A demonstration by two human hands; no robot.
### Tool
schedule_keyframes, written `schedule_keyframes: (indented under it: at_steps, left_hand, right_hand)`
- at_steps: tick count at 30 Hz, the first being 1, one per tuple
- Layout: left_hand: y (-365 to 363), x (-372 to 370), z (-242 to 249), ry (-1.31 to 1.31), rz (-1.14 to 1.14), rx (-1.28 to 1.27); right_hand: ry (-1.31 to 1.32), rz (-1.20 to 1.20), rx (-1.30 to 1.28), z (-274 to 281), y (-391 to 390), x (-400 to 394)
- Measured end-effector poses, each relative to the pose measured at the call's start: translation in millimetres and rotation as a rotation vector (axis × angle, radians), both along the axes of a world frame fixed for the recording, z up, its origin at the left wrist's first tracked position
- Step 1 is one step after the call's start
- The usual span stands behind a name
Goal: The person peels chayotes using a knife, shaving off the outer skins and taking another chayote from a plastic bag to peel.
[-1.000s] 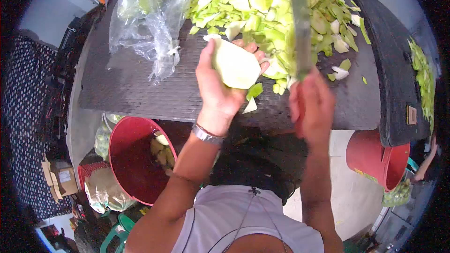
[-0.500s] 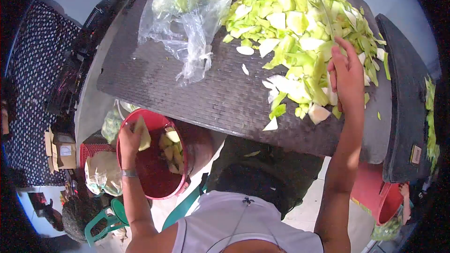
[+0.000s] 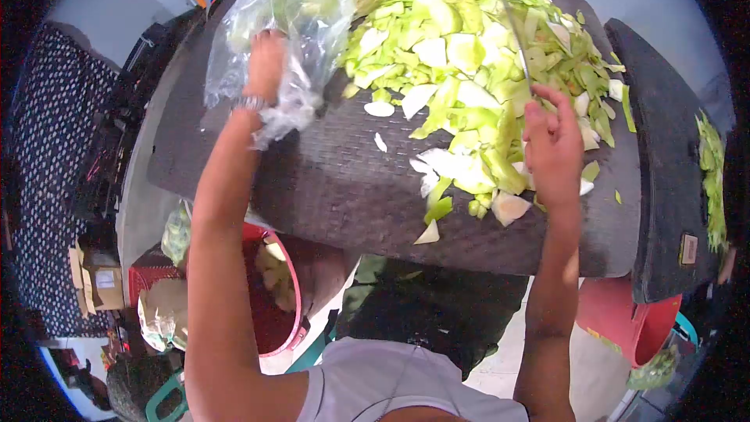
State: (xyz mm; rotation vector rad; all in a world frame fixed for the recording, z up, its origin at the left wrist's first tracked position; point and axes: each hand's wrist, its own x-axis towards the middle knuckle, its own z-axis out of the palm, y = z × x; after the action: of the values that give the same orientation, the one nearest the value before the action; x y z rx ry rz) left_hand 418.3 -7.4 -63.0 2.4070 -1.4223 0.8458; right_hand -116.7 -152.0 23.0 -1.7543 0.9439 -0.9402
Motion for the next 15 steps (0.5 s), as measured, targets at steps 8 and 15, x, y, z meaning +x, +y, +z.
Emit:
schedule_keyframes:
  at_steps: [8, 15]
  left_hand:
    - [-68, 54, 12, 0.271, 0.379, 0.201]
    - [24, -42, 65, 0.998, -0.098, -0.258]
  right_hand:
    - [-0.075, -0.014, -0.064, -4, -1, 1]
    - [-0.026, -0.017, -0.011, -2, -7, -5]
